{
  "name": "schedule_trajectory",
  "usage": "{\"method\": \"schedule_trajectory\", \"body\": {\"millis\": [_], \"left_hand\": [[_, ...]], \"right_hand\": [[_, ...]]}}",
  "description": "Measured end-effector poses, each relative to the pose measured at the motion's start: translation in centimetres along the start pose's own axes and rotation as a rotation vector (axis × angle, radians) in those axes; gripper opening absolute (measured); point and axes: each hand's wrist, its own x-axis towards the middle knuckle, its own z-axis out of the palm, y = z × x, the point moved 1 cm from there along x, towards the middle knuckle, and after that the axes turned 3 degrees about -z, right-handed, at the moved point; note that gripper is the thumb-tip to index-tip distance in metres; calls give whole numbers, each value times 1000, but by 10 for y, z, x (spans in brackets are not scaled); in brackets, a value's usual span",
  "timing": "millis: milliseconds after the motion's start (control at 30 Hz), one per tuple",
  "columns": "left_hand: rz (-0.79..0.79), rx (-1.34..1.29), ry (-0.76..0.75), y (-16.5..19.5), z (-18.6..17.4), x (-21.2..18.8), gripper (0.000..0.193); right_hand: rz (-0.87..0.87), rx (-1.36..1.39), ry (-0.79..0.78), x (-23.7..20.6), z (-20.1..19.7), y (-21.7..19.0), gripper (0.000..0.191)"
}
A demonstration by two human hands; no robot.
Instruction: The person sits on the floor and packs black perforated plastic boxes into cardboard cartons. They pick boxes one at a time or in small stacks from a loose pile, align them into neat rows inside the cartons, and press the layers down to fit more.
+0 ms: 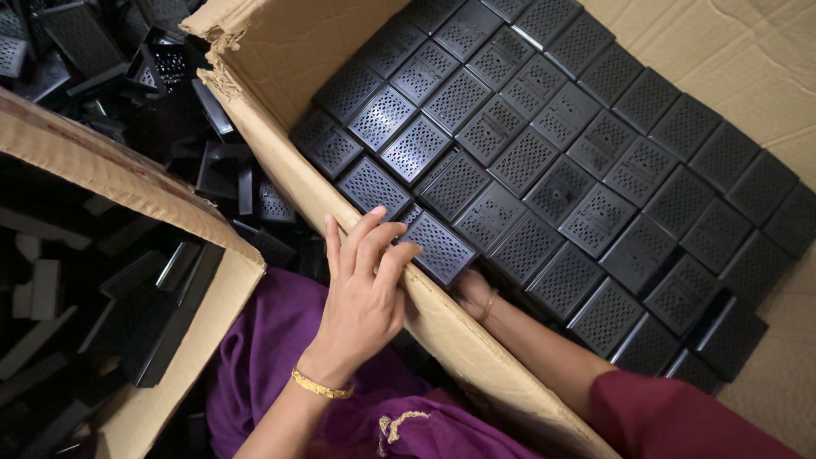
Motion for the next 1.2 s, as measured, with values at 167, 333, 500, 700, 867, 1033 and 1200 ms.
{"method": "schedule_trajectory", "body": {"millis": [167, 333, 500, 700, 867, 1033, 1200], "left_hand": [[3, 5, -1, 0, 0, 0, 48], [1, 11, 0, 0, 0, 0, 48], [1, -7, -19, -1, -2, -1, 50], [11, -15, -8, -1, -1, -1, 50], [3, -8, -5, 0, -2, -2, 50], [13, 4, -18, -1, -3, -2, 52], [11, 8, -9, -1, -1, -1, 52]], "right_hand": [[-55, -187, 23, 2, 12, -1, 40], [-108, -303, 135, 14, -6, 2, 40], [-138, -680, 272, 0, -32, 5, 38], [-52, -1264, 388, -68, 12, -15, 55], [-59, -1269, 419, -56, 57, -37, 73], [10, -1164, 454, -20, 42, -27, 74], [0, -1159, 451, -26, 46, -27, 78]]}}
